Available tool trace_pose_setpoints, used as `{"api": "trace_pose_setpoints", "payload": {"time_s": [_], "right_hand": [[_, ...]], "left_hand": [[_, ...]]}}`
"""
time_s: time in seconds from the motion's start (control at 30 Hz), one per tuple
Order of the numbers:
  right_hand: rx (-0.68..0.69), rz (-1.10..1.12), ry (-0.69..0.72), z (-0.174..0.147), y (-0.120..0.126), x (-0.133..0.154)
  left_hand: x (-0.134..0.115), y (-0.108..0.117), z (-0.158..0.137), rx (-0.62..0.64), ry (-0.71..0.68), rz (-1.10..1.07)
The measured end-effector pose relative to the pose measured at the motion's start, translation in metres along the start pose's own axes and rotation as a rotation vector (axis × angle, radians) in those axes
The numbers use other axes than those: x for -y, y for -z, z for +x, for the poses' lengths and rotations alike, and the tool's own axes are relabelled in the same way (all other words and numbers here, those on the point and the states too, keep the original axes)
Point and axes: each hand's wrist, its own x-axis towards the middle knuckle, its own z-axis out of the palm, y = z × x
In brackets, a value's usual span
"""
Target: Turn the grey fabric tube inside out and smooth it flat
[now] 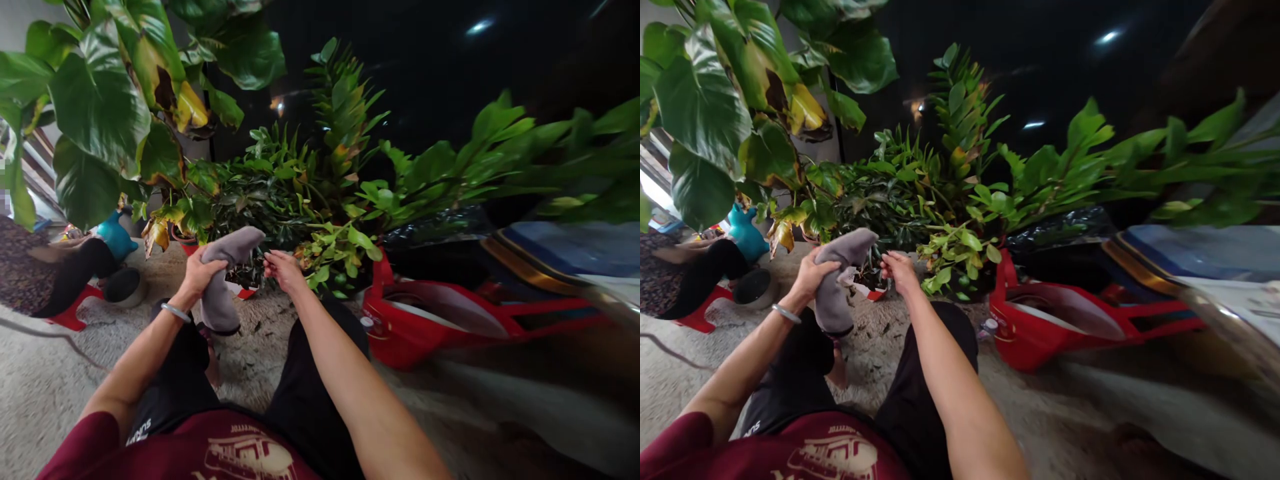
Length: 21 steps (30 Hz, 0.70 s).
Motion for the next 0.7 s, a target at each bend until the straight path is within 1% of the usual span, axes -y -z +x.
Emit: {"api": "trace_pose_setpoints", "payload": {"time_s": [0.07, 0.13, 0.2, 0.27, 0.33, 0.4, 0.47, 0.53, 0.6, 0.63, 0.7], "right_hand": [[0.011, -0.011, 0.019, 0.000, 0.003, 0.000], [0.013, -0.008, 0.034, 0.000, 0.003, 0.000], [0.005, 0.002, 0.038, 0.000, 0.002, 0.000], [-0.003, 0.008, 0.036, -0.001, 0.000, -0.001], [-0.004, -0.001, 0.033, -0.001, -0.002, -0.002], [-0.005, -0.017, 0.027, -0.001, -0.001, -0.002], [-0.007, -0.033, 0.020, 0.000, 0.001, -0.003], [-0.007, -0.039, 0.013, 0.000, 0.003, -0.003], [0.003, -0.047, 0.012, 0.001, 0.005, -0.003], [0.012, -0.051, 0.012, 0.001, 0.005, -0.003], [0.024, -0.055, 0.010, 0.000, 0.004, -0.004]], "left_hand": [[-0.020, 0.001, 0.013, -0.110, -0.149, 0.002], [-0.044, -0.002, 0.037, -0.258, -0.333, 0.032], [-0.058, -0.007, 0.062, -0.346, -0.451, 0.072], [-0.057, -0.011, 0.074, -0.327, -0.458, 0.116], [-0.039, -0.012, 0.070, -0.259, -0.387, 0.165], [-0.012, -0.008, 0.049, -0.186, -0.292, 0.218], [0.011, -0.001, 0.022, -0.108, -0.218, 0.244], [0.021, 0.003, 0.000, -0.018, -0.186, 0.243], [0.012, 0.002, -0.007, 0.012, -0.227, 0.231], [0.002, -0.001, -0.004, -0.014, -0.276, 0.234], [-0.023, -0.009, 0.016, -0.142, -0.406, 0.248]]}}
